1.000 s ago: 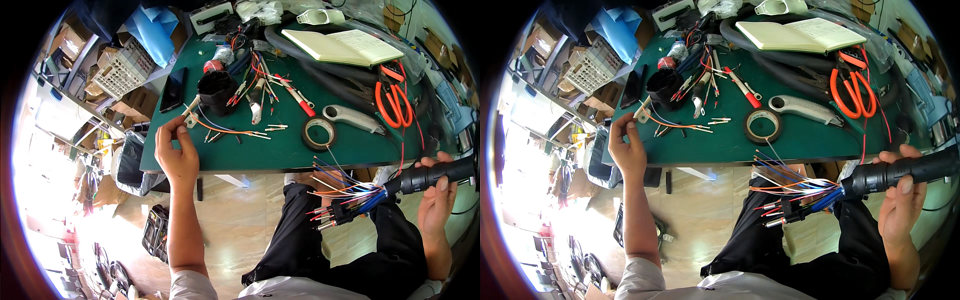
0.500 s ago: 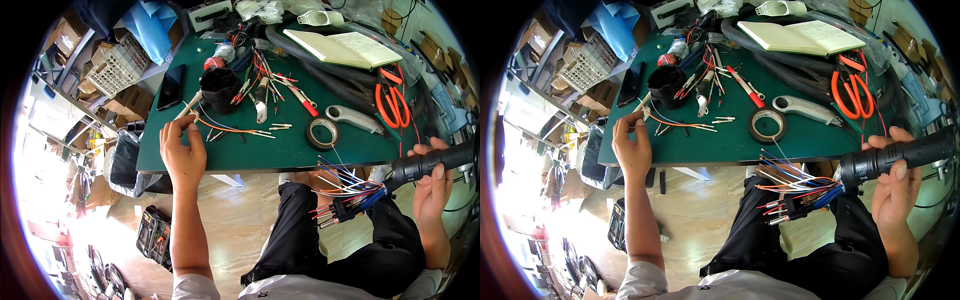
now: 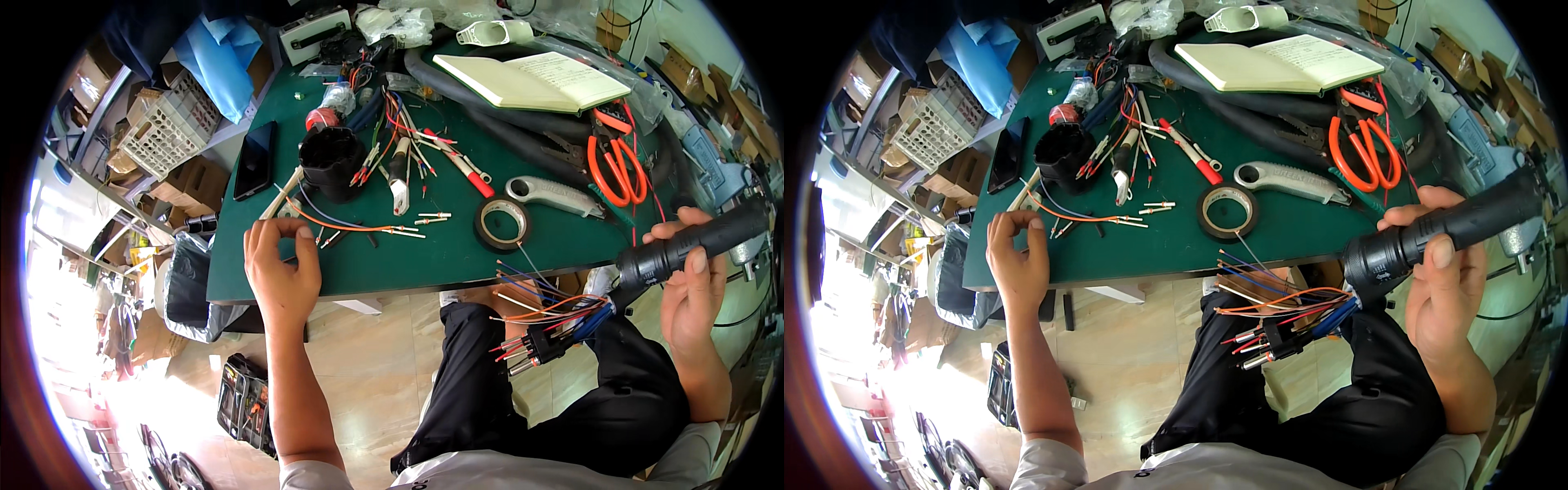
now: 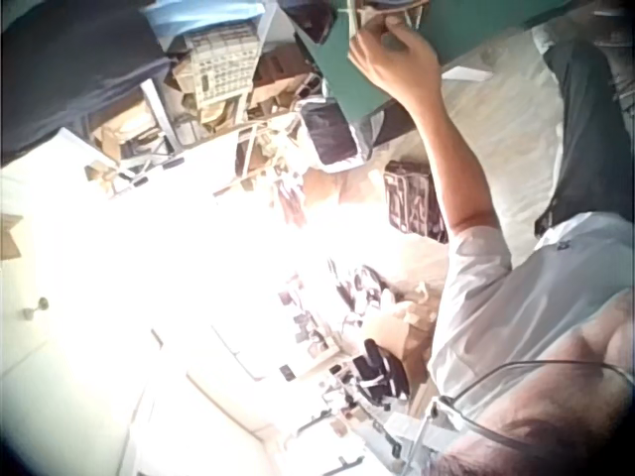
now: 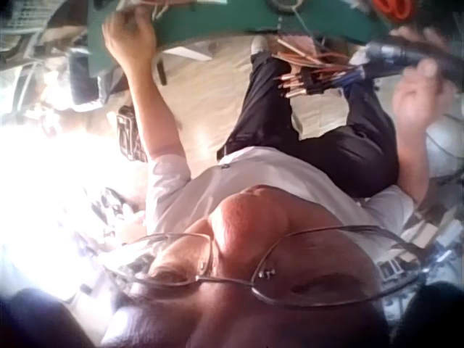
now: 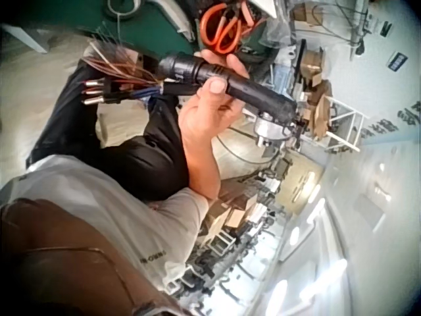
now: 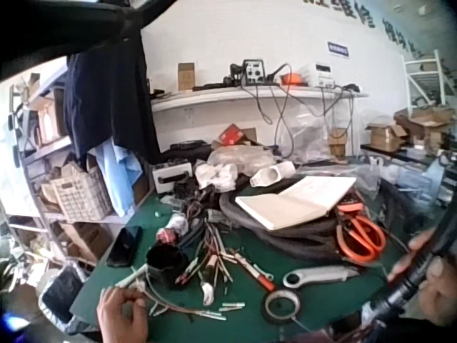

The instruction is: The person illuminates a large cable harness with a flashlight, picks up small pieces of heat-shrink tubing from a workbench, slides them over individual wires, and then uses a pair of side cutters to strip insulation from one of the wires.

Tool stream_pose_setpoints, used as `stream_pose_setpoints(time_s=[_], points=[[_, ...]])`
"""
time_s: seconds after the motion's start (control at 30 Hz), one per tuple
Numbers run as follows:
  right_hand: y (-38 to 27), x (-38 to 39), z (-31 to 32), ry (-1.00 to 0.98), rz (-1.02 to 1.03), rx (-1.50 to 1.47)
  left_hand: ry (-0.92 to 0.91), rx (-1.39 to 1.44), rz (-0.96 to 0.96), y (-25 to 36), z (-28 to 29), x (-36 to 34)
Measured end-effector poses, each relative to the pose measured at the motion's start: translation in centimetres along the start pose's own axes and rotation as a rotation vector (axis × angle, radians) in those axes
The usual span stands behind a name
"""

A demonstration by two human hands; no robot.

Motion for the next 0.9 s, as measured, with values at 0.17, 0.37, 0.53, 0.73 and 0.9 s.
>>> stream_pose_setpoints(time_s=[0.17, 0.37, 0.53, 0.73, 0.9], points=[[-1.0, -5.9, -2.3, -0.027, 0.036, 0.366, -0.130, 0.039, -0.080, 0.2, 0.2, 0.1], [1.7, -20.0, -7.8, -0.266, 0.090, 1.135, -0.219, 0.033, -0.075, -0.1, 0.6, 0.1], [5.5, -24.4, -9.8, -0.304, 0.142, 1.377, -0.231, 0.070, -0.083, 0.1, 0.0, 0.1], [3.9, -20.7, -11.2, -0.310, 0.213, 1.213, -0.262, 0.085, -0.088, 0.1, -0.3, 0.2], [0.1, -13.4, -12.1, -0.374, 0.568, 1.275, -0.271, 0.052, -0.131, 0.1, 0.0, 0.3]])
Point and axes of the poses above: each hand's wrist, its own x-axis away from the middle knuckle, its own z-axis out of the back of the hand, y = z × x, the point moved 4 cm from there along -x, towards the middle knuckle
